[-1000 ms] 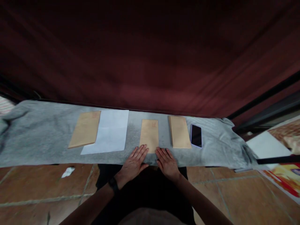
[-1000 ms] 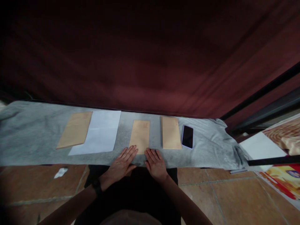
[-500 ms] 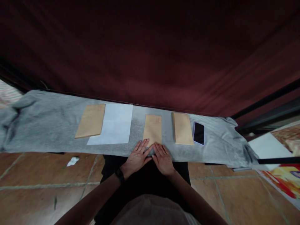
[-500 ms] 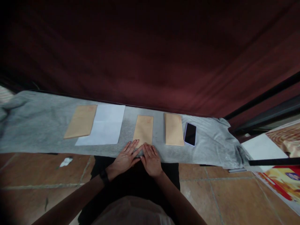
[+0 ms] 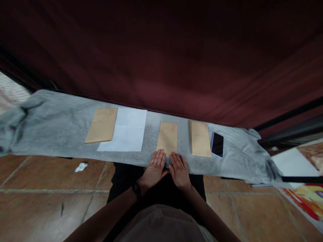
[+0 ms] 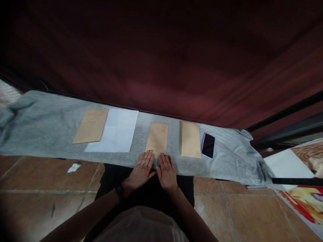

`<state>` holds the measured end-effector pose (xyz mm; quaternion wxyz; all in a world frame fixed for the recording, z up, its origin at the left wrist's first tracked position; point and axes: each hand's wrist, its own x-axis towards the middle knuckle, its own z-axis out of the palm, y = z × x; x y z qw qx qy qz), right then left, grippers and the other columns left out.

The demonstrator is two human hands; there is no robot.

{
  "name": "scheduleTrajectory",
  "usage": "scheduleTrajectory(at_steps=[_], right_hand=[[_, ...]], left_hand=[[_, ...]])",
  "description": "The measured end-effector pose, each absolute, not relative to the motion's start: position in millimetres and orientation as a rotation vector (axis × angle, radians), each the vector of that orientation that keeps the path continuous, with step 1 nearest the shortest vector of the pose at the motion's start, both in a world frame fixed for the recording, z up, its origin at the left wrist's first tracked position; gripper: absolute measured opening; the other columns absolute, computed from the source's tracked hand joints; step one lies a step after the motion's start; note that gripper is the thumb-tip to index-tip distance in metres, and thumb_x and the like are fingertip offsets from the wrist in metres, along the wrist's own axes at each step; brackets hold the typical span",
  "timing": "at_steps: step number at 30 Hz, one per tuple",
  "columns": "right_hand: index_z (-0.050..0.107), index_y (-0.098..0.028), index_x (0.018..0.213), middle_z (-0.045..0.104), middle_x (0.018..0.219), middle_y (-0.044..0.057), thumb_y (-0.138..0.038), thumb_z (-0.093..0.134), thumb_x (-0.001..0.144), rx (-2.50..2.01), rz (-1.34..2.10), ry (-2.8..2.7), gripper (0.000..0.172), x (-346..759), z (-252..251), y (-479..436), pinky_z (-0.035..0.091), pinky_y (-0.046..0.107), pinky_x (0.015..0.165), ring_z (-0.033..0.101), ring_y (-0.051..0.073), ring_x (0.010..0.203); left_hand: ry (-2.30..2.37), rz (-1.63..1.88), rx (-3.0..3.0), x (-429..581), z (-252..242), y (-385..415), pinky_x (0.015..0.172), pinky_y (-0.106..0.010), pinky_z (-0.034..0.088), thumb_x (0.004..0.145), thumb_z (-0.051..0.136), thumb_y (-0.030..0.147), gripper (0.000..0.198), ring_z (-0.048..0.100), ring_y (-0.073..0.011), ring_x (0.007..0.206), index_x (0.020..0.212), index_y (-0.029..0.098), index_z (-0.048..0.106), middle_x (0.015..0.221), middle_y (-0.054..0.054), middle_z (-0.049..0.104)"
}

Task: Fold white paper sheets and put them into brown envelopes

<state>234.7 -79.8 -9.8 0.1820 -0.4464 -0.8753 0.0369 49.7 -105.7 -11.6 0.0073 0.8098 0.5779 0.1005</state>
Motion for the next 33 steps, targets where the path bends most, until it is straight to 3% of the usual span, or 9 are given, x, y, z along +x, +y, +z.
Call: scheduleTrajectory(at_steps=[6,16,25,33], right_hand=[[0.029,-0.018,0.161,0.049,0.156,0.009,-0.029,0.038,0.106,-1.208,0.114,-2.511,0.057,225,-10,-83,0.025,0.049,0.126,0.043,0.024,0.147],[0.027,-0.018,0.162,0.046,0.158,0.012,-0.025,0.038,0.106,-1.208,0.094,-2.497,0.057,236,-15,-83,0.026,0.051,0.124,0.043,0.027,0.146],[0.036,-0.014,0.158,0.049,0.155,0.013,-0.024,0.039,0.106,-1.234,0.048,-2.509,0.053,241,-14,-84,0.026,0.049,0.123,0.043,0.026,0.146],[0.042,-0.013,0.155,0.049,0.155,0.013,-0.023,0.04,0.106,-1.27,0.054,-2.503,0.051,242,-10,-84,0.028,0.048,0.123,0.045,0.026,0.145]], left_hand=[[1.782,0.283,2.55,49,-14,-105,0.128,-0.053,0.02,0.096,0.051,0.034,0.075,0.014,-0.0331,0.156,0.16,0.006,0.023,0.167,-0.024,0.018],[1.743,0.157,2.536,52,-8,-105,0.129,-0.054,0.016,0.099,0.05,0.041,0.077,0.003,-0.0331,0.156,0.159,0.003,0.021,0.166,-0.026,0.017],[1.73,0.134,2.557,50,-2,-103,0.128,-0.053,0.018,0.099,0.051,0.045,0.078,0.012,-0.033,0.156,0.159,0.003,0.024,0.165,-0.025,0.022],[1.745,0.211,2.592,48,3,-105,0.126,-0.052,0.025,0.1,0.049,0.049,0.073,0.025,-0.0341,0.154,0.154,0.003,0.035,0.163,-0.025,0.032]])
